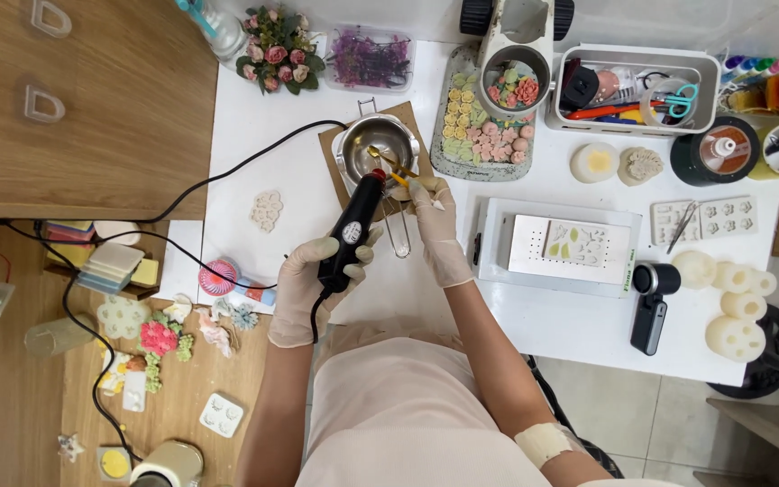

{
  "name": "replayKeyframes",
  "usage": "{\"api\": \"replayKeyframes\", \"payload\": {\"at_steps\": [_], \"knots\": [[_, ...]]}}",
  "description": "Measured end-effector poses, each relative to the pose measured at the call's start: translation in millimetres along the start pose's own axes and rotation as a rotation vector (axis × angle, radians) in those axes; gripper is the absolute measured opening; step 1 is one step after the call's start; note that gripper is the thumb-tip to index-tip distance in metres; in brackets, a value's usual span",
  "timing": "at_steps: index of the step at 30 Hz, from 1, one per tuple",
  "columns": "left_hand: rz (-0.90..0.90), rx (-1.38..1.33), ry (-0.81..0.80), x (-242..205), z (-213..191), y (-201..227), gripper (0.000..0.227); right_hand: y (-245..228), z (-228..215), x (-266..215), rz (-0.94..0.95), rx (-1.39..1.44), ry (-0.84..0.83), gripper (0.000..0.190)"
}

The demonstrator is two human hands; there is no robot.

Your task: The person is cleaning and refining small wax decorations using a sculpting tool and a heat gun.

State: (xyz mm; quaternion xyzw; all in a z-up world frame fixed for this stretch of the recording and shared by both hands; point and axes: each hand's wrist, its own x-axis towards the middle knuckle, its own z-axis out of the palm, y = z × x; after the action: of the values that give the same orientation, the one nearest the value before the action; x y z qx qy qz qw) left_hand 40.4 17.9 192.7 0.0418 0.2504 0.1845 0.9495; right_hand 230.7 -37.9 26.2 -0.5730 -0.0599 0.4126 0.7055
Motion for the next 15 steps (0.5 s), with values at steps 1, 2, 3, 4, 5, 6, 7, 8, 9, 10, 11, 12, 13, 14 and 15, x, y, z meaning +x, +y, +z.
{"api": "replayKeyframes", "payload": {"at_steps": [1, 2, 3, 4, 5, 6, 7, 8, 9, 10, 11, 12, 13, 14, 15], "knots": [[0.009, -0.002, 0.005, 1.6, -0.7, -2.0, 0.079, -2.7, 0.1, 0.8, 0.006, -0.001, -0.009, 0.011], [-0.002, -0.016, -0.004, 1.7, -2.1, -5.0, 0.08, -4.5, -0.3, -0.2, 0.017, -0.003, -0.02, 0.011], [-0.013, -0.031, -0.012, 1.5, -3.6, -7.5, 0.08, -6.2, -0.3, -1.2, 0.027, -0.006, -0.031, 0.011], [-0.005, -0.035, -0.007, 1.1, 0.5, -9.9, 0.08, -4.9, -1.7, 0.2, 0.034, -0.009, -0.039, 0.011], [0.014, -0.014, 0.013, 0.5, 4.6, -11.9, 0.08, -3.6, -2.7, 1.5, 0.039, -0.015, -0.041, 0.011], [0.03, 0.008, 0.03, 0.9, 8.9, -13.5, 0.081, -2.9, -3.9, 3.5, 0.04, -0.021, -0.04, 0.012], [0.036, 0.004, 0.032, 1.7, 9.8, -14.8, 0.081, -4.8, -4.6, 4.1, 0.044, -0.024, -0.046, 0.012], [0.047, 0.014, 0.026, 2.0, 10.3, -15.8, 0.081, -6.0, -5.1, 3.7, 0.046, -0.017, -0.049, 0.012], [0.057, 0.025, 0.02, 2.1, 10.7, -16.6, 0.081, -7.0, -5.3, 3.3, 0.048, -0.009, -0.051, 0.012], [0.057, 0.022, 0.022, 2.5, 9.8, -16.4, 0.081, -10.7, -3.6, 1.5, 0.051, -0.011, -0.05, 0.012], [0.054, 0.008, 0.031, 2.8, 9.0, -16.1, 0.081, -14.5, -1.8, -0.5, 0.058, -0.002, -0.046, 0.012], [0.049, -0.005, 0.035, 4.7, 8.3, -16.2, 0.081, -19.3, -1.1, -1.2, 0.062, 0.006, -0.039, 0.012], [0.046, -0.007, 0.032, 5.3, 7.8, -16.0, 0.081, -19.0, -2.2, -0.3, 0.06, 0.004, -0.036, 0.012], [0.045, -0.015, 0.038, 5.7, 7.3, -13.9, 0.081, -18.6, -1.2, 1.4, 0.068, 0.002, -0.022, 0.013], [0.044, -0.023, 0.044, 5.8, 6.6, -11.6, 0.081, -17.9, 0.0, 2.7, 0.075, 0.0, -0.009, 0.013]]}}
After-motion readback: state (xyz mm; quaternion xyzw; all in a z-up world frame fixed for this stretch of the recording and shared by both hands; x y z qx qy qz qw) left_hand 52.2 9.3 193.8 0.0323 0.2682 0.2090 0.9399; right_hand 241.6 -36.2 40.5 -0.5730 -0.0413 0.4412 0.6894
